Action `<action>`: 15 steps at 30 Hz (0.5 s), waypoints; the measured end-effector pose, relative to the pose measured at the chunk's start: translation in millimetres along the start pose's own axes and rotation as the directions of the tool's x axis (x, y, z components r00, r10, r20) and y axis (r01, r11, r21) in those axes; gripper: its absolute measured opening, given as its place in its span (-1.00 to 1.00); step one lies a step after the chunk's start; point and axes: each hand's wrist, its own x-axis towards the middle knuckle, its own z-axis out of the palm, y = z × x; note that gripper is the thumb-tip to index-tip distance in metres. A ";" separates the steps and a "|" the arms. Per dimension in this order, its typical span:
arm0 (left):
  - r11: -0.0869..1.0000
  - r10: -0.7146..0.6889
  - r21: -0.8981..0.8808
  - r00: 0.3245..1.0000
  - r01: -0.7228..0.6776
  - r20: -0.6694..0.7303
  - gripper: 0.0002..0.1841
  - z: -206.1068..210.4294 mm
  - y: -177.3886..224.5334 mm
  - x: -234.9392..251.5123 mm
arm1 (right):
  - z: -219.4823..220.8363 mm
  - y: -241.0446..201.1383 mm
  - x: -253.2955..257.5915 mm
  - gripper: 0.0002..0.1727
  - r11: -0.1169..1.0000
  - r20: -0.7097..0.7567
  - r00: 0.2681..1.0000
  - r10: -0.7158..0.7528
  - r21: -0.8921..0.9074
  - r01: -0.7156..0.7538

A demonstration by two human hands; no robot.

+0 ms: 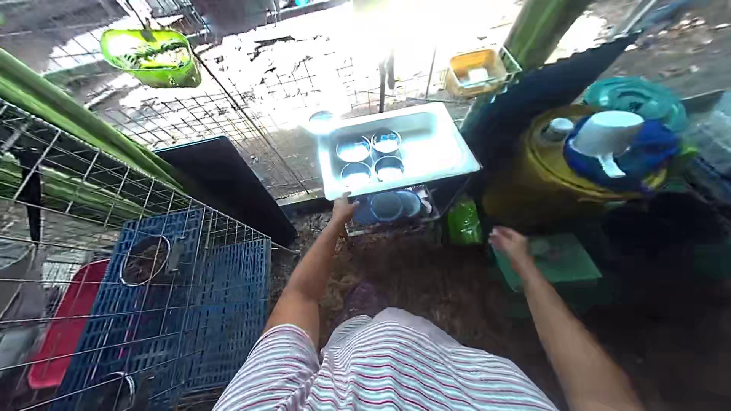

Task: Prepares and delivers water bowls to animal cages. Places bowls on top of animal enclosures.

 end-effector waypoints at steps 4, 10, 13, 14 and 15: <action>0.999 -0.024 0.024 0.998 0.025 -0.052 -0.35 -9.9 15.3 68.9 | 56.4 -109.2 113.1 -0.54 0.980 0.160 0.969 -0.187 -0.045 0.196; 0.945 -0.327 -0.003 0.945 0.327 0.005 -0.07 -1.6 2.1 192.8 | 172.4 -157.4 250.8 -0.26 0.930 0.310 0.943 -0.124 -0.293 0.219; 0.839 -0.537 -0.056 0.841 0.541 0.074 -0.13 16.9 -13.5 231.2 | 198.4 -152.6 306.7 -0.20 0.898 0.383 0.920 0.083 -0.428 0.097; 0.816 -0.564 -0.096 0.822 0.570 0.079 -0.19 23.3 -25.1 238.5 | 207.3 -144.0 322.8 -0.21 0.904 0.420 0.893 0.160 -0.427 0.039; 0.803 -0.583 -0.104 0.809 0.587 0.072 -0.24 25.3 -32.6 244.2 | 216.9 -135.6 337.2 -0.24 0.916 0.460 0.858 0.229 -0.401 -0.029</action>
